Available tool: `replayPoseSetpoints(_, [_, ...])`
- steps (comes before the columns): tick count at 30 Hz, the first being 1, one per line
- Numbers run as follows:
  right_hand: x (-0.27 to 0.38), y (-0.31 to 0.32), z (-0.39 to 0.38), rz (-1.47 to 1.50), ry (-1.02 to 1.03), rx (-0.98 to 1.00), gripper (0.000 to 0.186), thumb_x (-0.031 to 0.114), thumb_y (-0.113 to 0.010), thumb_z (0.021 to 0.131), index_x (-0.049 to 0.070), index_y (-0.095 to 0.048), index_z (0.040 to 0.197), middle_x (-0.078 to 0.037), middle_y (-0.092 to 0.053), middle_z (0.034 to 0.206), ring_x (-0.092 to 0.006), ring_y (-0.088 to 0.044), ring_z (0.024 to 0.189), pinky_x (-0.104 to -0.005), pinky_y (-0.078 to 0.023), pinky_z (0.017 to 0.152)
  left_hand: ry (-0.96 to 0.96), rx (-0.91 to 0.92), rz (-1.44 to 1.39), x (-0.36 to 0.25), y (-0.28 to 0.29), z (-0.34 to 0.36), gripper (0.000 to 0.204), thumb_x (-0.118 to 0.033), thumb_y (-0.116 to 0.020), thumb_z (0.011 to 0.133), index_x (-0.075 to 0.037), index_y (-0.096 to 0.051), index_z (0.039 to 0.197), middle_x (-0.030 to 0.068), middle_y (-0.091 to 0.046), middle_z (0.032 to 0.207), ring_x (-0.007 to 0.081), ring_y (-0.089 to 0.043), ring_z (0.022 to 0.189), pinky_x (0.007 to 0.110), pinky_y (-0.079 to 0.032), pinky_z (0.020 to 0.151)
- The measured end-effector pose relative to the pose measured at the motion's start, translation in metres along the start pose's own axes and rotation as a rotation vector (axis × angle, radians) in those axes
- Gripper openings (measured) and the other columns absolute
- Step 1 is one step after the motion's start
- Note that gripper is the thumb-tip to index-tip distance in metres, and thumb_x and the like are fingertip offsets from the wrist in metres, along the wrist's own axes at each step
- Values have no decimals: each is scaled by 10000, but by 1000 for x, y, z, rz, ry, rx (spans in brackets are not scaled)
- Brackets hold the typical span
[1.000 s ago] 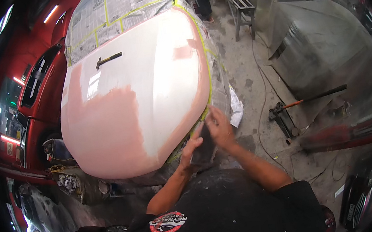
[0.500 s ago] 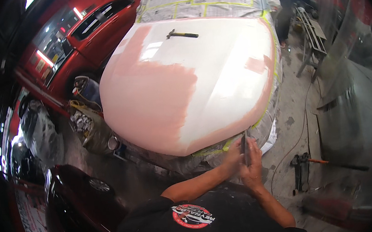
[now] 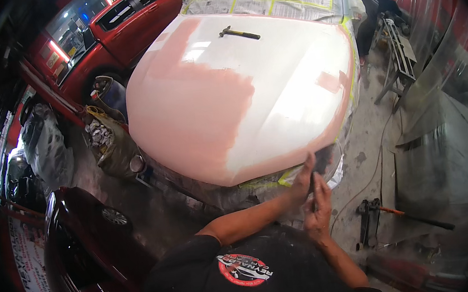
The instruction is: The person sands a white car hood with a sanding block, moving across the surface to smooth the finish. The hood is partially masked with tape and newspaper, and a hammer rests on top during the process.
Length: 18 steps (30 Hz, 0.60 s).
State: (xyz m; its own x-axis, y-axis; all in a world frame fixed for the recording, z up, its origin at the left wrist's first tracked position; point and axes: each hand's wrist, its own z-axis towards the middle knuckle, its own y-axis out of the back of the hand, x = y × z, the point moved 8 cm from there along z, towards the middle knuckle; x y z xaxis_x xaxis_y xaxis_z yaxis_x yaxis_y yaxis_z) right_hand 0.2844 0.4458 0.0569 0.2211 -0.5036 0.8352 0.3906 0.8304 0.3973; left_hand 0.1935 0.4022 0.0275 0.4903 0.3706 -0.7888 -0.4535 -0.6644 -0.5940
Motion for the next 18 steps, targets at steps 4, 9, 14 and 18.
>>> replayPoseSetpoints(4, [-48,10,-5,430,-287,-280,486,259,-369,1054,-53,-401,1425,-203,-471,1386,-293,-440,1312,-374,-312,1119,-154,188,175,8,-17,4,502,-475,-507,1003,-5,-599,1154,16,-626,969,107,-557,884,270,-472,796])
replayPoseSetpoints(9, [-131,46,-12,477,-461,-510,510,403,-398,1059,-60,-490,1251,-197,-578,1146,-261,-553,1007,-352,-455,845,-250,157,617,22,-30,-13,512,-395,-474,1023,-10,-527,1356,203,-669,973,250,-636,914,348,-481,843])
replayPoseSetpoints(14, [-97,45,-7,359,-531,-319,553,432,-367,1059,-69,-537,1221,-181,-596,1143,-262,-557,1024,-350,-418,921,-257,-92,856,15,-31,-17,487,-412,-417,1037,29,-623,1049,322,-625,877,482,-620,898,478,-469,751])
replayPoseSetpoints(18, [-57,32,-16,522,-493,-332,533,412,-464,1035,-62,-539,1266,-145,-622,1158,-213,-591,1036,-329,-448,929,-224,-206,893,9,-14,6,503,-414,-405,1040,52,-596,1038,313,-621,854,488,-613,888,498,-465,754])
